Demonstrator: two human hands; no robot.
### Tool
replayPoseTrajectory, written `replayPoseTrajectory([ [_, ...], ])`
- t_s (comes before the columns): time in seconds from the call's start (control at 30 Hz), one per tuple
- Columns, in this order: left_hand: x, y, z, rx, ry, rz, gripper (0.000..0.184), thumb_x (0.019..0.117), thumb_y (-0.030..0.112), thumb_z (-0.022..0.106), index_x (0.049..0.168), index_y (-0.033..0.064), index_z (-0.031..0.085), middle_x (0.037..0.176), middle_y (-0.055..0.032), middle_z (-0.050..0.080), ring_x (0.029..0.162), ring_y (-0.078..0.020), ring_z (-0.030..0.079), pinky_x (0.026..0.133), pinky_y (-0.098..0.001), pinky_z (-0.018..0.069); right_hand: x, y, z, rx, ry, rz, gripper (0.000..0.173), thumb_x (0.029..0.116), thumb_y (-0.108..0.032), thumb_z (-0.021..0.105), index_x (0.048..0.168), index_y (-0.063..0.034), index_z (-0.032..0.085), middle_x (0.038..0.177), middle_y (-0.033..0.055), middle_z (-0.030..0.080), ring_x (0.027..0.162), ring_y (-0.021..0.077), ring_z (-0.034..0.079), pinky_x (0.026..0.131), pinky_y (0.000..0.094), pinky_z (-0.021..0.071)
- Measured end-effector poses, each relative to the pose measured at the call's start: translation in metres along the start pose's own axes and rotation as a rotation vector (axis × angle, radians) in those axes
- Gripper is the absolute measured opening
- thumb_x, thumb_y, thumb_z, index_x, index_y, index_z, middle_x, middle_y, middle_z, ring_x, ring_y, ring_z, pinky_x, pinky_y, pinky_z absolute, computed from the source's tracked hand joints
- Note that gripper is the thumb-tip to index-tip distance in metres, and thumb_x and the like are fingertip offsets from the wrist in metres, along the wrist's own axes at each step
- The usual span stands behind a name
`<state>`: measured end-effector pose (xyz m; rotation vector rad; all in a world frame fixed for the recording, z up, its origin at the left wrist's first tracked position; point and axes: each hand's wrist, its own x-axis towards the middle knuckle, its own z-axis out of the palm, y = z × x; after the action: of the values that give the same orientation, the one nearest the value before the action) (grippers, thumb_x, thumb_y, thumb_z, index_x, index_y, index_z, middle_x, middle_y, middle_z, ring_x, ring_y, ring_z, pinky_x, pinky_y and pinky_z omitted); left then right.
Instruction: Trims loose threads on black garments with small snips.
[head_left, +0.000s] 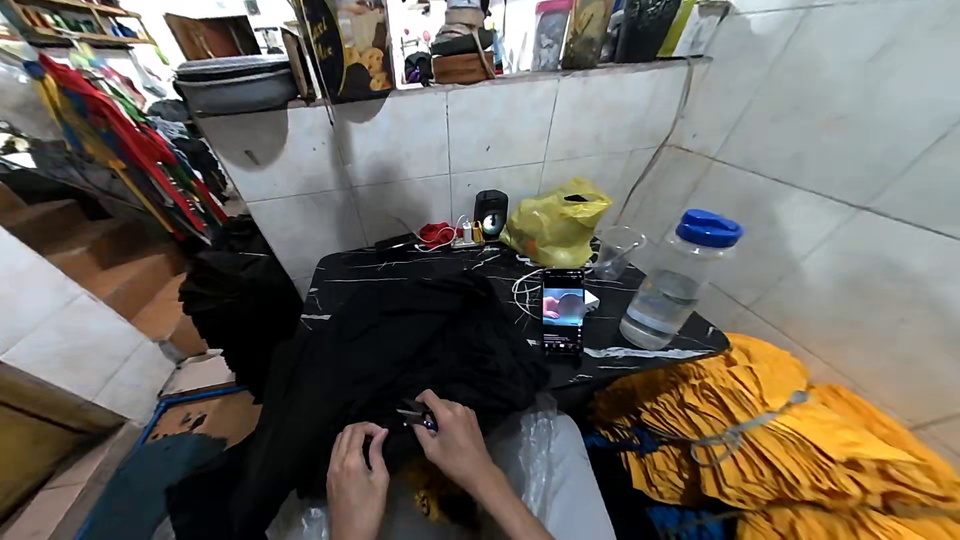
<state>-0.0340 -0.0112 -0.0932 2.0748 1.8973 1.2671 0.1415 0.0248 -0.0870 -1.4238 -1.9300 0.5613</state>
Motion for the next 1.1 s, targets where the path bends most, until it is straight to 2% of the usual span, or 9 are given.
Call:
replayPoseTrajectory([
  [0.17, 0.0, -0.004, -0.009, -0.162, -0.053, 0.004, 0.016, 0.0979, 0.018, 0.063, 0.1, 0.005, 0.072, 0.112, -0.0082, 0.069, 0.107, -0.0139, 0.067, 0.093, -0.029, 0.0569, -0.002, 0.005, 0.0, -0.039, -0.047, -0.15, 0.043, 0.0995, -0.052, 0.059, 0.11, -0.0122, 0.069, 0.089, 0.005, 0.072, 0.078, 0.0202, 0.07, 0.068, 0.0431, 0.0575],
  [0.53, -0.002, -0.004, -0.018, -0.226, -0.033, 0.037, 0.016, 0.0957, 0.021, 0.068, 0.094, 0.0062, 0.074, 0.119, -0.0107, 0.07, 0.11, -0.0133, 0.068, 0.092, -0.0267, 0.0584, 0.0, -0.001, 0.019, -0.132, 0.006, -0.33, 0.04, 0.1082, -0.043, 0.046, 0.101, -0.0116, 0.069, 0.08, 0.0062, 0.068, 0.071, 0.0225, 0.069, 0.062, 0.0417, 0.0571],
  [0.6, -0.004, -0.003, -0.024, -0.261, -0.135, 0.069, 0.016, 0.0962, 0.021, 0.068, 0.095, 0.0062, 0.074, 0.115, -0.0095, 0.069, 0.102, -0.0114, 0.068, 0.085, -0.0254, 0.0596, 0.002, -0.002, 0.015, -0.119, 0.068, -0.244, 0.043, 0.106, -0.047, 0.05, 0.104, -0.0104, 0.071, 0.083, 0.0063, 0.071, 0.071, 0.0219, 0.071, 0.062, 0.0417, 0.0584],
  [0.67, -0.007, -0.002, -0.033, -0.323, -0.383, 0.12, 0.016, 0.0984, 0.021, 0.066, 0.097, 0.0066, 0.074, 0.101, -0.0053, 0.072, 0.091, -0.0102, 0.069, 0.08, -0.0282, 0.0603, 0.005, 0.0, 0.009, -0.099, 0.126, -0.148, 0.044, 0.1028, -0.05, 0.055, 0.112, -0.0101, 0.072, 0.089, 0.0056, 0.074, 0.074, 0.0208, 0.072, 0.065, 0.0421, 0.0595],
  [0.73, -0.01, -0.003, -0.034, -0.404, -0.665, 0.166, 0.026, 0.103, 0.025, 0.062, 0.096, 0.0053, 0.077, 0.095, -0.0052, 0.074, 0.089, -0.012, 0.071, 0.085, -0.0325, 0.0598, 0.009, 0.006, 0.004, -0.083, 0.147, -0.091, 0.043, 0.1012, -0.049, 0.058, 0.118, -0.0122, 0.073, 0.096, 0.0039, 0.076, 0.079, 0.0186, 0.073, 0.069, 0.0409, 0.0605],
  [0.77, -0.012, -0.003, -0.031, -0.417, -0.696, 0.18, 0.029, 0.1049, 0.027, 0.059, 0.097, 0.0058, 0.078, 0.096, -0.005, 0.075, 0.091, -0.0121, 0.071, 0.088, -0.0328, 0.0587, 0.011, 0.009, 0.003, -0.078, 0.138, -0.074, 0.041, 0.1005, -0.047, 0.059, 0.121, -0.0135, 0.072, 0.099, 0.0034, 0.076, 0.082, 0.0178, 0.073, 0.071, 0.0404, 0.0606],
  [0.9, -0.005, -0.012, -0.022, -0.136, -0.258, 0.173, 0.025, 0.1031, 0.023, 0.058, 0.115, 0.0098, 0.075, 0.12, -0.0092, 0.069, 0.114, -0.0196, 0.066, 0.1, -0.0366, 0.0554, 0.013, 0.011, -0.005, -0.046, 0.041, -0.006, 0.034, 0.0963, -0.036, 0.065, 0.125, -0.0175, 0.069, 0.105, 0.0034, 0.074, 0.09, 0.0189, 0.072, 0.078, 0.042, 0.0595],
  [1.0, 0.006, -0.034, -0.009, 0.025, 0.07, 0.202, 0.032, 0.0974, 0.026, 0.066, 0.123, 0.0074, 0.073, 0.12, -0.0181, 0.065, 0.104, -0.0251, 0.067, 0.082, -0.0329, 0.0589, 0.014, 0.009, -0.008, -0.013, -0.002, 0.03, 0.034, 0.0985, -0.039, 0.063, 0.125, -0.0186, 0.069, 0.104, 0.0028, 0.075, 0.093, 0.0196, 0.072, 0.081, 0.0431, 0.0588],
  [1.1, 0.01, -0.043, 0.001, 0.12, 0.133, 0.255, 0.033, 0.096, 0.031, 0.067, 0.121, 0.0124, 0.077, 0.115, -0.0163, 0.067, 0.099, -0.0266, 0.064, 0.086, -0.0353, 0.0552, 0.016, 0.011, -0.009, 0.008, -0.006, 0.036, 0.032, 0.098, -0.037, 0.064, 0.123, -0.0182, 0.07, 0.102, 0.0033, 0.075, 0.091, 0.0197, 0.072, 0.08, 0.0434, 0.0584],
])
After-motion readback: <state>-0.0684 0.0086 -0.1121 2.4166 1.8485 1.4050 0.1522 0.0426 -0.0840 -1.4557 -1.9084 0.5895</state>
